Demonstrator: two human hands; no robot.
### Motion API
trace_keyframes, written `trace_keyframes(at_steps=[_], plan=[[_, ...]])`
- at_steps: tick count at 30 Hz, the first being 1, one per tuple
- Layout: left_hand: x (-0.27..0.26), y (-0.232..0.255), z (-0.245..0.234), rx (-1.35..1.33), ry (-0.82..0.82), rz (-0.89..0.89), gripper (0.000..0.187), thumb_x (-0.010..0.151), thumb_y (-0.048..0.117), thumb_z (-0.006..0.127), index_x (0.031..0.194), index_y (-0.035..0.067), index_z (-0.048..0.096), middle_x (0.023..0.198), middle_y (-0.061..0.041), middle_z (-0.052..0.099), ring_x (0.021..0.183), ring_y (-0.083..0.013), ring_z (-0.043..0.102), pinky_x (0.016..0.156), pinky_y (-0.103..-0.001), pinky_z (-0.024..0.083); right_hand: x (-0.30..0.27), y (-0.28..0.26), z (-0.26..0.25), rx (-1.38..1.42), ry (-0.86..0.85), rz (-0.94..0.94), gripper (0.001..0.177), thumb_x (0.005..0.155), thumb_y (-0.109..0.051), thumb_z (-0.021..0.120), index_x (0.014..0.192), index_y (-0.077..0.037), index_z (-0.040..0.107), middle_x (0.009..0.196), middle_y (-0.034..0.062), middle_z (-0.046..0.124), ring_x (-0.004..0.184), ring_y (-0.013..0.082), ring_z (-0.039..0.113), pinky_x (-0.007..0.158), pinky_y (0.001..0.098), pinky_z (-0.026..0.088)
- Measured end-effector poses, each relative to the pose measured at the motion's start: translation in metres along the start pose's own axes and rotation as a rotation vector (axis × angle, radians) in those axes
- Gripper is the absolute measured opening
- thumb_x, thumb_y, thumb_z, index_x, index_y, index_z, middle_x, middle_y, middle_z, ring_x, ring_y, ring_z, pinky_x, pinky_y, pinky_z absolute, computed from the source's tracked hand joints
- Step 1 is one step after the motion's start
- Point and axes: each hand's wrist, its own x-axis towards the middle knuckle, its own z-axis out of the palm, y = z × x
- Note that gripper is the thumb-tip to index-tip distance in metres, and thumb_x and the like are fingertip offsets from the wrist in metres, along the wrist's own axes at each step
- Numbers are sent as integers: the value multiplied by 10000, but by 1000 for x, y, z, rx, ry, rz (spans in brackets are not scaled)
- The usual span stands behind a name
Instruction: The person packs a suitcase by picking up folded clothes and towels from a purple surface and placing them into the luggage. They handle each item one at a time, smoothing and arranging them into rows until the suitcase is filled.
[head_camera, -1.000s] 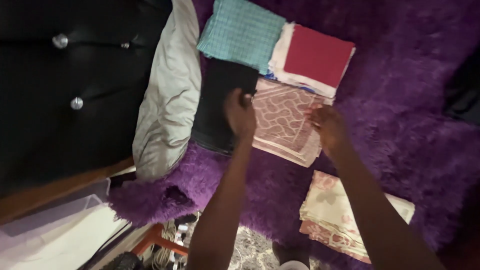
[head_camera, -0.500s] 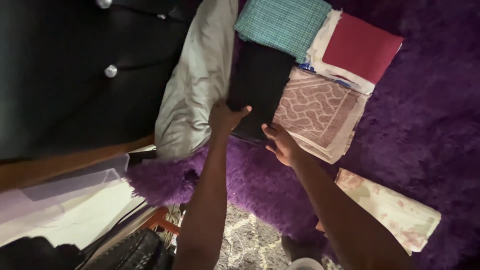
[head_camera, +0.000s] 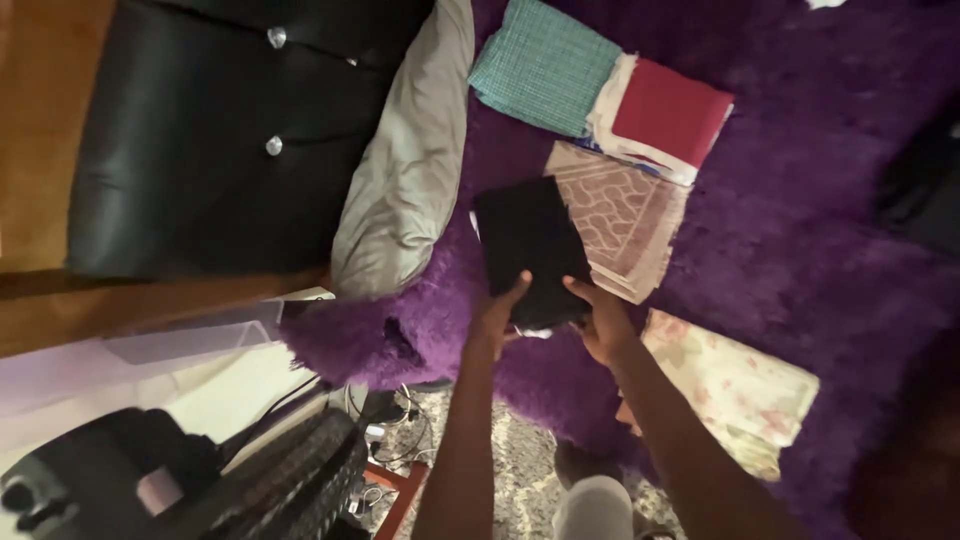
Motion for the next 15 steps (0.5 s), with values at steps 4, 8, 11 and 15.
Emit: trace_keyframes(at_steps=[4,8,11,15], plan=[[-48,-51,28,19,70,23,982,738,645,779,1505,172,389,1310,-77,635,1197,-266,628,977,-462,525,-56,1,-4,27,121,-96,398,819,-130,761,1202,-63,676,1089,83,732,984,217,702,805,323,562],[-62,-75,40,-122,101,85,947,734,671,812,1403,36,599,1275,-128,708,1121,-272,699,911,-407,583,-78,16,-18,20,159,-87,352,847,-112,753,1168,14,683,1055,132,736,937,257,720,796,343,576],[-85,-69,44,-148,83,-97,898,740,671,772,1416,112,583,1287,-81,679,1098,-228,660,865,-372,535,-76,32,-43,201,104,-158,334,870,-110,758,1156,31,658,1046,125,728,934,251,710,793,324,571],[-116,-52,47,-190,-146,-128,857,785,722,725,1386,119,624,1231,-71,698,1024,-219,646,769,-339,487,-91,39,-76,115,52,-204,340,911,-209,725,1179,-2,686,1035,92,704,931,204,664,772,344,533]])
